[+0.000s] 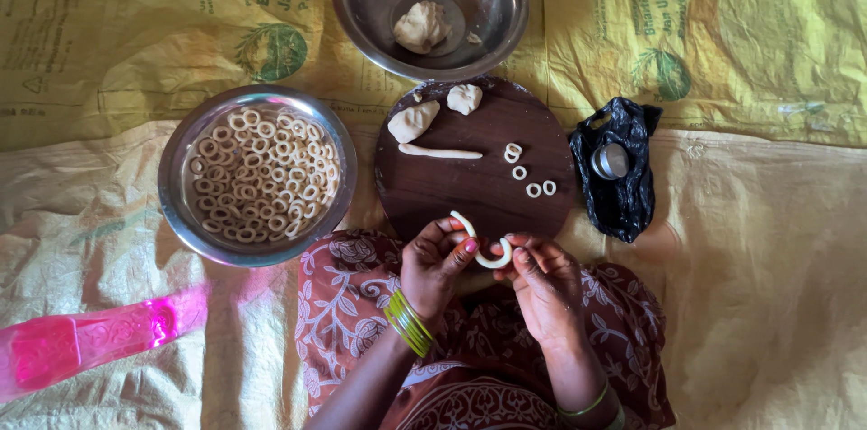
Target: The person rolls small pieces of dough into thin ropes on a wooden board, then joins the ends to form rings. The finished rings are placed into a metal tray. The person repeats this process continuously.
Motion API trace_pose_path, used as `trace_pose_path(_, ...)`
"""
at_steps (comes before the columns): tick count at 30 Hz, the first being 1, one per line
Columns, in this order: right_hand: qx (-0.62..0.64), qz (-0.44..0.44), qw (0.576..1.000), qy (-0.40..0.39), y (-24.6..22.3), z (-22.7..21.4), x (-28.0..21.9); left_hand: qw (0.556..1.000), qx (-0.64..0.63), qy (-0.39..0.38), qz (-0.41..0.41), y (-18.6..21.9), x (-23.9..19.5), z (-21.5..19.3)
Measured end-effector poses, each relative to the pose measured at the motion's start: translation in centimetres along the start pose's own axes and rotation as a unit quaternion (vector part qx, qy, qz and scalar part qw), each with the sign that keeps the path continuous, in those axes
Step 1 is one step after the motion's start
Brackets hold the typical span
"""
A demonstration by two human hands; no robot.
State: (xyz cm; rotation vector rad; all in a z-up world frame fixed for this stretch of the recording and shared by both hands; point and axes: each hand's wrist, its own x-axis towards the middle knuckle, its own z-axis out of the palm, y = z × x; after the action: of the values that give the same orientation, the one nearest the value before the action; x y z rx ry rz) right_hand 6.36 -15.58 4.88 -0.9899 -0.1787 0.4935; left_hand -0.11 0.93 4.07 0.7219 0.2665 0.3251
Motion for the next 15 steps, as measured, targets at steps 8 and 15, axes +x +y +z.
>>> trace_pose_path(8,-0.086,0.02,0.996,-0.023,-0.9,0.7,-0.4,0.987,0.15,-0.044,0.043,1.2,0.3,-0.2)
trace_pose_path(15,-0.145,0.01,0.989,-0.02,-0.9,1.4,-0.3,0.972,0.224,-0.048,0.044,2.9,0.5,0.9)
